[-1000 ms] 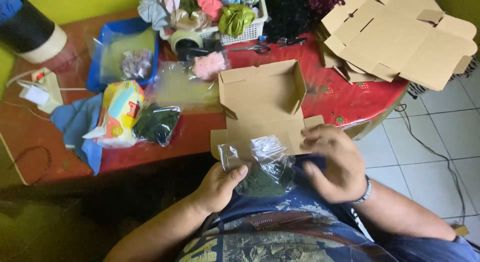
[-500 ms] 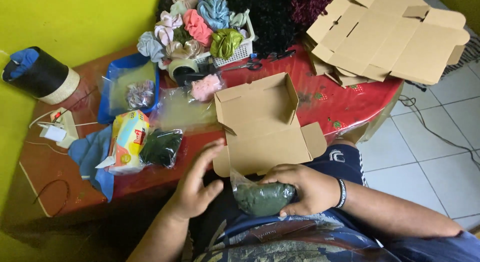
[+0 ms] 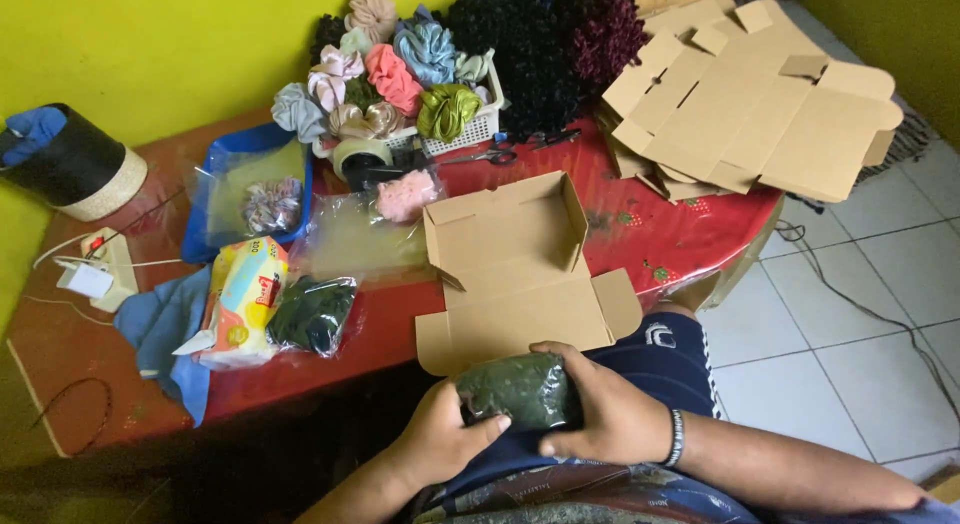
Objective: The person assembles cardboard boxes by folding them along creases and then places two plastic bags containing colorful textile items into each finished box.
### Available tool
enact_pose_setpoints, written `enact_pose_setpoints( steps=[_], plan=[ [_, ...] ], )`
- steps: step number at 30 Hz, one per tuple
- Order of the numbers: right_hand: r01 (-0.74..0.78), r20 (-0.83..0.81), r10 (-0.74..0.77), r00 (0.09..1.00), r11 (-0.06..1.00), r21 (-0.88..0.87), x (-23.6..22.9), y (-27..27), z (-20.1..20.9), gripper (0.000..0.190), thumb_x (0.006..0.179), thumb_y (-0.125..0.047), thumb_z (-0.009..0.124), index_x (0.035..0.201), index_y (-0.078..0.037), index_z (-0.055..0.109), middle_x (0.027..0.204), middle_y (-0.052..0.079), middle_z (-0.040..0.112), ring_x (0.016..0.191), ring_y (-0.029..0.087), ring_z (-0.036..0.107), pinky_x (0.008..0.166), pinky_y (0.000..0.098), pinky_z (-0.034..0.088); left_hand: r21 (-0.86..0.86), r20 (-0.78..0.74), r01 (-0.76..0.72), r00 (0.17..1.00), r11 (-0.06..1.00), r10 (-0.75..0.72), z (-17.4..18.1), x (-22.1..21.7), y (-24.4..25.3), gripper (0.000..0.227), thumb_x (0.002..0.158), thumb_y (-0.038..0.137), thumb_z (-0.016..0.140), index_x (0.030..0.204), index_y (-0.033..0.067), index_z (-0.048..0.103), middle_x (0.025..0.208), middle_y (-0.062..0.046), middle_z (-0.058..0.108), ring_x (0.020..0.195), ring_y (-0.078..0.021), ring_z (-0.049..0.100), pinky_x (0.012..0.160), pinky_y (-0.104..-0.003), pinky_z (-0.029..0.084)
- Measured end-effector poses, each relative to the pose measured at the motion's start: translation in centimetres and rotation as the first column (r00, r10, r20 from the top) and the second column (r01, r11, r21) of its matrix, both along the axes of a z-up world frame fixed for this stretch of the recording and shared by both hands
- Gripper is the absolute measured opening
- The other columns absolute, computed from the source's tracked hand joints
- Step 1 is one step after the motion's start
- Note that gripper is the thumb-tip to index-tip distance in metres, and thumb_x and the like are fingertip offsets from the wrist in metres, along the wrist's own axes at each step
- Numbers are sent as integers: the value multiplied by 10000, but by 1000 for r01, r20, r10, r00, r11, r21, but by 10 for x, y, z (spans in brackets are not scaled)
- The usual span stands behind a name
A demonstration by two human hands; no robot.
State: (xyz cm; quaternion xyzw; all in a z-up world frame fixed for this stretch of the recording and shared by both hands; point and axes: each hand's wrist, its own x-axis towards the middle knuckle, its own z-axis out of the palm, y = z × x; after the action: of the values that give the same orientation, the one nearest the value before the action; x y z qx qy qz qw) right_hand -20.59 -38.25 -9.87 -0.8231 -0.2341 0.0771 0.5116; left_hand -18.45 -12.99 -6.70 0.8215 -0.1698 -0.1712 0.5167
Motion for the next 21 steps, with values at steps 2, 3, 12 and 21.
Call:
enact_pose_setpoints(
  steps=[2,3,12,21],
  plan=[
    [78,0,-78,997,997,31,11,10,1,955,690,-339,941,1437,-86,403,1323,103,649,1170,216,682,999,322,511,-85,-33,27,999,996,-30,-5,10,5,509,792,213,750,1265,111,592,1160,-84,729,1093,-215,709,950,-341,579],
    [152,-7,-152,988,986,67,16,16,1,850,699,-267,933,1386,-80,468,1293,98,660,1160,204,673,1002,311,513,-164,-69,48,996,985,-60,-8,15,8,665,812,197,736,1409,118,452,1262,-123,640,1199,-248,642,996,-364,552],
    [537,-394,-422,817,805,252,180,29,43,579,786,-180,874,1215,75,580,980,208,615,820,296,695,641,377,654,48,579,-357,771,933,265,5,148,40,624,922,248,715,1481,78,497,1378,-240,587,1225,-372,643,996,-524,549],
    [382,-256,-476,841,859,-342,247,76,0,777,690,-603,823,1288,-126,686,1258,176,713,1257,341,636,1085,476,496,40,503,-206,850,978,158,-68,168,39,772,876,256,741,1556,107,407,1496,-261,492,1316,-448,554,1074,-542,490]
  ],
)
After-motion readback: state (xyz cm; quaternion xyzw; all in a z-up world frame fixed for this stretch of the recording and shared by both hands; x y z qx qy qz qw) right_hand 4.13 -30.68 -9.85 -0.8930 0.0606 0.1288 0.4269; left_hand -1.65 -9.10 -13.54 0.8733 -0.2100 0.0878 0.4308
